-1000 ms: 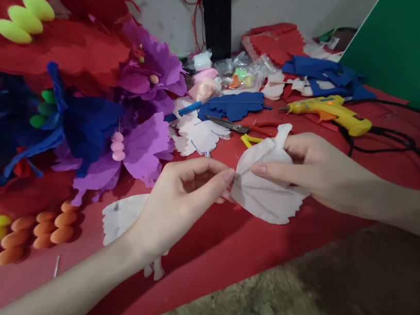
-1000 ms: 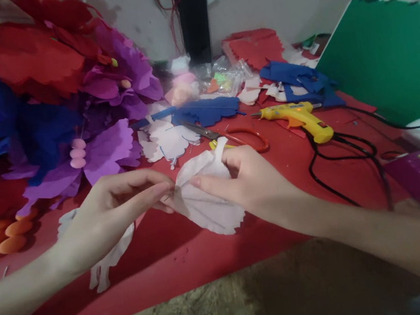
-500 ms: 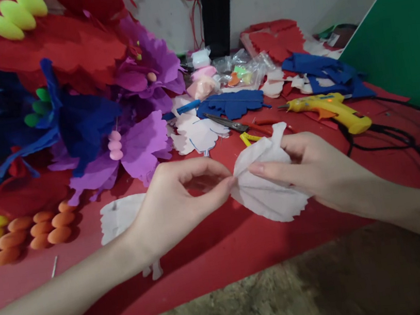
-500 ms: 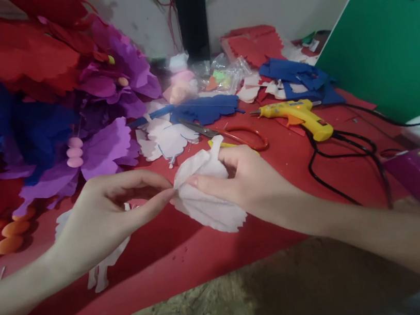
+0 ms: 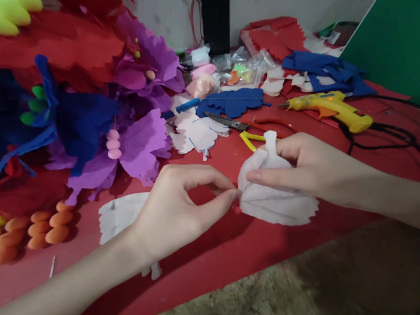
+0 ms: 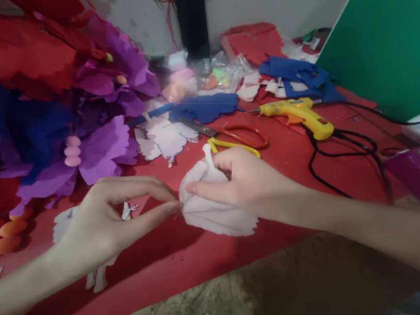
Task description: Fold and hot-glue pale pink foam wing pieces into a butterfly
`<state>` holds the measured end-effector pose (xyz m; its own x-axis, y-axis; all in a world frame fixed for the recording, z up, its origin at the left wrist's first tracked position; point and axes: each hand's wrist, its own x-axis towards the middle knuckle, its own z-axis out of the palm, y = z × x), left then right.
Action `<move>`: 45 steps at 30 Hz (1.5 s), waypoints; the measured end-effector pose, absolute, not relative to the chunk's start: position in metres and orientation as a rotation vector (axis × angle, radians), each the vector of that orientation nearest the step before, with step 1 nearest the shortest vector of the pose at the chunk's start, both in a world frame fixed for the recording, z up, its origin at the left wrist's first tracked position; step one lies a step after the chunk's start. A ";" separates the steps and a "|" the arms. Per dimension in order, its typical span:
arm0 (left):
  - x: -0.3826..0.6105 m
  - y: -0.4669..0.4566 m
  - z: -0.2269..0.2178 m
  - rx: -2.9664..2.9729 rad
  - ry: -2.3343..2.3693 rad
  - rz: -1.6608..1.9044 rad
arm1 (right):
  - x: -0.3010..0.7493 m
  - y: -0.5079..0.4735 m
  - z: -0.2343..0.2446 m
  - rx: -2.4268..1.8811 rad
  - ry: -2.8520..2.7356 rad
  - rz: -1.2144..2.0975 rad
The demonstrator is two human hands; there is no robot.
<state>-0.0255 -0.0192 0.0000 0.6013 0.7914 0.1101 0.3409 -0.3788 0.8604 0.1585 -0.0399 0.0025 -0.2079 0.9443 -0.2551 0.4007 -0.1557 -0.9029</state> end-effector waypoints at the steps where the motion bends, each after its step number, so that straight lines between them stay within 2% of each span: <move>1: -0.026 -0.019 0.000 1.928 0.915 0.688 | 0.159 -0.040 0.003 -1.532 -1.585 1.344; 10: -0.028 -0.011 -0.008 1.578 0.890 0.802 | 0.159 -0.040 0.004 -1.485 -1.586 1.263; 23: -0.028 -0.005 -0.005 1.546 0.970 0.832 | 0.159 -0.039 0.003 -1.483 -1.548 1.297; 32: -0.038 0.006 0.003 1.664 0.988 0.928 | 0.159 -0.039 -0.008 -1.426 -1.453 1.545; 39: -0.036 0.008 0.002 1.735 0.840 0.543 | 0.162 -0.039 -0.012 -1.390 -1.409 1.541; 45: -0.032 0.003 -0.001 1.704 0.821 0.484 | 0.165 -0.038 -0.012 -1.429 -1.353 1.423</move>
<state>-0.0324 0.0029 -0.0013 0.6730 0.7337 -0.0933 0.2734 -0.1296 0.9531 0.1652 -0.0376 -0.0118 -0.1480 0.9592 -0.2411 0.1928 -0.2111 -0.9583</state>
